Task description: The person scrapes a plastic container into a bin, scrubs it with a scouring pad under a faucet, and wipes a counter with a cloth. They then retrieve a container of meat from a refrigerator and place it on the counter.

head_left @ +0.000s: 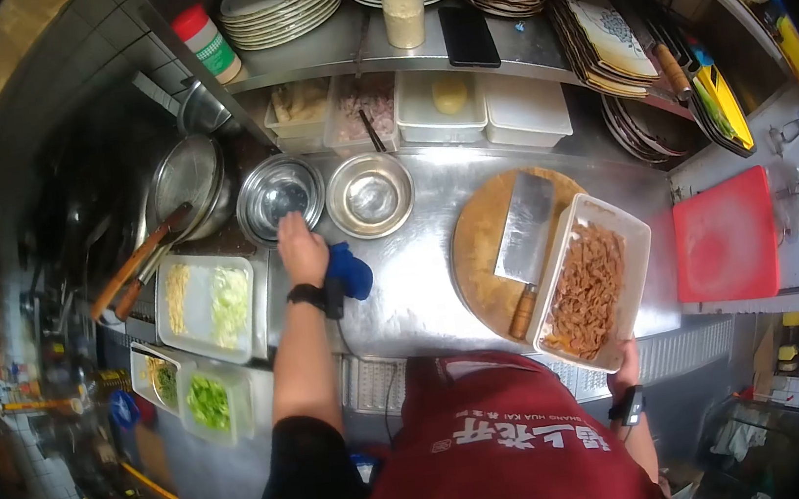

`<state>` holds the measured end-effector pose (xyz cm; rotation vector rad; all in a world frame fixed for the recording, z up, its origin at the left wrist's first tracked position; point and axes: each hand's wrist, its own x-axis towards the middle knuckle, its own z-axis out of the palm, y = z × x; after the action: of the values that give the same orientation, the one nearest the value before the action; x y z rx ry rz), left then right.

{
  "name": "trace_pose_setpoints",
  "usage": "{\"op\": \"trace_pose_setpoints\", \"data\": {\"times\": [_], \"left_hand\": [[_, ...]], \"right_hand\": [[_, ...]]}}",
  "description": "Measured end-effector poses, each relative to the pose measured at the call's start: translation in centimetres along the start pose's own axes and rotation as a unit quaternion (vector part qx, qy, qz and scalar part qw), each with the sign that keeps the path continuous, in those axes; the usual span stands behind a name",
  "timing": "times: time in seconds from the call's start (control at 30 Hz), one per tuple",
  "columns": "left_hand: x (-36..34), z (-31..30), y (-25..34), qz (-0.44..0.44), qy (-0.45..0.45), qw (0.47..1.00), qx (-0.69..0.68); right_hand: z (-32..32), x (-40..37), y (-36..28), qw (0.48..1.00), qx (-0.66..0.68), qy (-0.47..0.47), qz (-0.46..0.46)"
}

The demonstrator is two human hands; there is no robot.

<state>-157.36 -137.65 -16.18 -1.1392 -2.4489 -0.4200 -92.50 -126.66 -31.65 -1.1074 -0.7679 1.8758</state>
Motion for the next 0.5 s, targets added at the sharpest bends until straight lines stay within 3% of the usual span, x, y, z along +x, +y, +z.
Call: {"op": "trace_pose_setpoints", "data": {"times": [0.1, 0.13, 0.17, 0.27, 0.3, 0.37, 0.5], "left_hand": [[2.2, 0.3, -3.0, -0.023, -0.106, 0.99, 0.086], [3.1, -0.2, -3.1, -0.056, -0.21, 0.969, 0.114], [3.1, -0.5, -2.8, -0.055, -0.213, 0.969, 0.112], [3.2, -0.9, -1.3, 0.009, -0.055, 0.996, 0.072], [2.9, -1.2, -0.1, 0.011, -0.055, 0.996, 0.072], [1.7, -2.7, 3.2, 0.132, -0.095, 0.982, -0.097], [-3.4, -1.6, 6.5, 0.215, -0.186, 0.958, -0.049]], "right_hand": [[1.1, -0.2, -0.6, 1.0, 0.005, 0.004, 0.01], [1.5, -0.4, -1.0, 1.0, 0.019, 0.004, 0.011], [1.9, -0.6, -1.5, 1.0, 0.017, 0.008, 0.011], [3.0, -0.9, -2.1, 1.0, 0.01, -0.005, -0.007], [2.8, -0.8, -2.1, 1.0, 0.012, -0.003, -0.007], [2.5, -0.7, -1.7, 1.0, 0.021, -0.013, -0.011], [2.2, -0.4, -1.6, 1.0, 0.026, -0.014, -0.007]]}}
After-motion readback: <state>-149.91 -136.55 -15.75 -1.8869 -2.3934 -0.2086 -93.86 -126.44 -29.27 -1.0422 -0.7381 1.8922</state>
